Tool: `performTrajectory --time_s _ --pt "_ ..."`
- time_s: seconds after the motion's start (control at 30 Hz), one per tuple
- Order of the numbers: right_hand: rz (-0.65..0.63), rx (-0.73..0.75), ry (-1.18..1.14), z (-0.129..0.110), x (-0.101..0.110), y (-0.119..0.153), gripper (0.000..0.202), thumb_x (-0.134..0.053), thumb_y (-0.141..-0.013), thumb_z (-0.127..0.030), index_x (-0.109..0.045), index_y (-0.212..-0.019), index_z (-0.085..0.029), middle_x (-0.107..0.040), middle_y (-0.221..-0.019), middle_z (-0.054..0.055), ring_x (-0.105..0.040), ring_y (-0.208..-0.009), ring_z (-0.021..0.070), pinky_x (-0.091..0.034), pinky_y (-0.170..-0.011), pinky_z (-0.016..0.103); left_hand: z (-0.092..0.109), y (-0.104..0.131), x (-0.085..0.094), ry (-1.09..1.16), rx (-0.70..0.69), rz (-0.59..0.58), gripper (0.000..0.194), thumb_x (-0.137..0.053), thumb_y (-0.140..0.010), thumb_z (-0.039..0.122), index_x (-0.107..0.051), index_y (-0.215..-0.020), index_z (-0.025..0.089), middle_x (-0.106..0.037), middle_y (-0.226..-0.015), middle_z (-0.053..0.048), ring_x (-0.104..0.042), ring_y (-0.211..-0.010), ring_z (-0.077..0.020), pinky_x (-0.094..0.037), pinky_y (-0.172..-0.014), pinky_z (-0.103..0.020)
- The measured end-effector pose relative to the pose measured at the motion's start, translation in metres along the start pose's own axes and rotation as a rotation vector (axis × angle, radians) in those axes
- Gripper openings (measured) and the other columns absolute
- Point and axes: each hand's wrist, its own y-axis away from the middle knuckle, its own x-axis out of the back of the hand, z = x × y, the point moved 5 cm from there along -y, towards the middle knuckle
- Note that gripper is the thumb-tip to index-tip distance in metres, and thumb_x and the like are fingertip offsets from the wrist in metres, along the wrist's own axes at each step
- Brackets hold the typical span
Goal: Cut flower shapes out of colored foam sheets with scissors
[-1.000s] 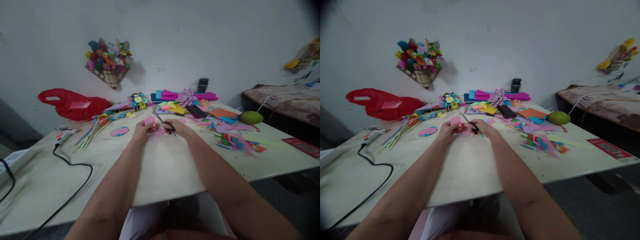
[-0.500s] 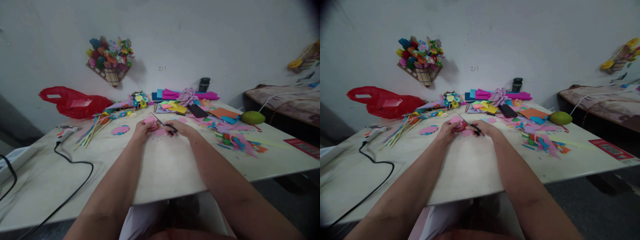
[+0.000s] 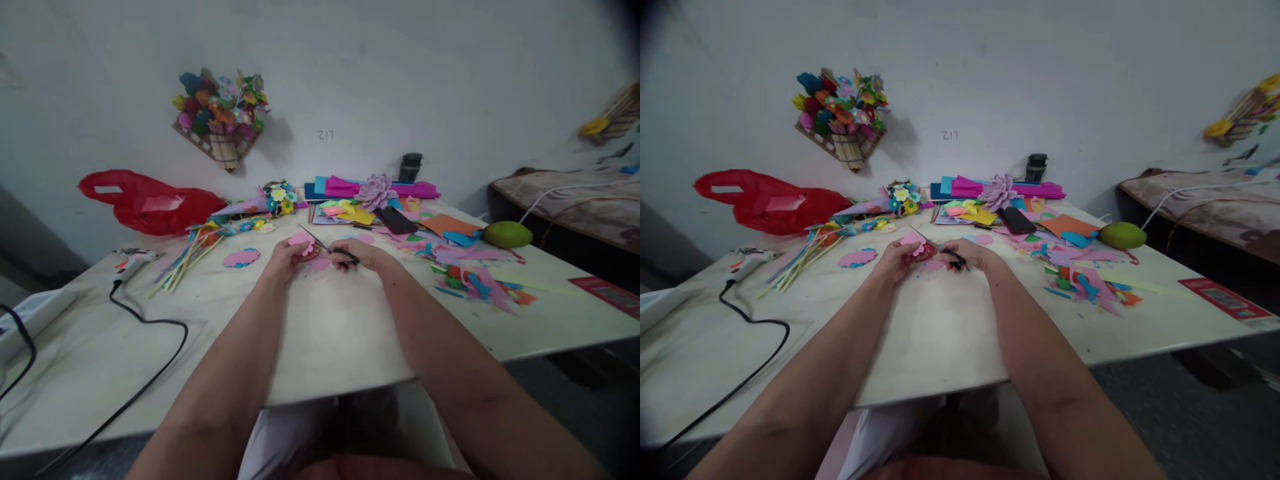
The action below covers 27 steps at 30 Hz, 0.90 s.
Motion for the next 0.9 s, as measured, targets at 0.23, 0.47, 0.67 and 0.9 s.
performTrajectory --time_s 0.23,0.47,0.67,0.9 --pt "0.011 -0.041 0.026 0.0061 -0.0014 -0.0052 0.012 -0.066 -0.072 -0.026 -0.061 -0.075 -0.015 -0.061 -0.055 -0.001 -0.052 -0.041 0.0076 -0.030 -0.032 0.016 -0.0027 -0.0005 0.0010 -0.052 0.023 -0.043 0.024 -0.081 -0.052 0.019 -0.066 -0.069 0.010 -0.069 -0.068 -0.007 -0.065 -0.062 -0.0165 -0.055 -0.069 -0.032" --pt "0.019 -0.015 0.044 0.0022 -0.0029 -0.0030 0.015 -0.066 -0.075 -0.029 -0.060 -0.074 -0.015 -0.058 -0.051 -0.002 -0.049 -0.041 0.0074 -0.033 -0.036 0.018 -0.0029 -0.0010 -0.0004 -0.048 0.019 -0.067 0.024 -0.080 -0.051 0.019 -0.068 -0.070 0.011 -0.070 -0.069 -0.008 -0.066 -0.064 -0.0182 -0.054 -0.070 -0.033" --pt "0.011 -0.026 0.078 0.0067 -0.0023 -0.0061 0.018 -0.067 -0.074 -0.031 -0.060 -0.075 -0.015 -0.056 -0.051 -0.003 -0.047 -0.041 0.0070 -0.033 -0.037 0.018 -0.0021 0.0000 -0.0025 -0.041 0.027 -0.075 0.025 -0.081 -0.051 0.018 -0.068 -0.070 0.009 -0.070 -0.069 -0.008 -0.066 -0.062 -0.0169 -0.054 -0.068 -0.030" --pt "-0.002 -0.011 0.121 0.0060 -0.0032 -0.0062 0.021 -0.064 -0.075 -0.035 -0.058 -0.076 -0.015 -0.056 -0.053 -0.003 -0.047 -0.040 0.0063 -0.031 -0.037 0.018 -0.0018 0.0000 -0.0023 -0.032 0.037 -0.068 0.024 -0.080 -0.050 0.016 -0.068 -0.070 0.008 -0.071 -0.068 -0.008 -0.065 -0.061 -0.0154 -0.053 -0.067 -0.028"
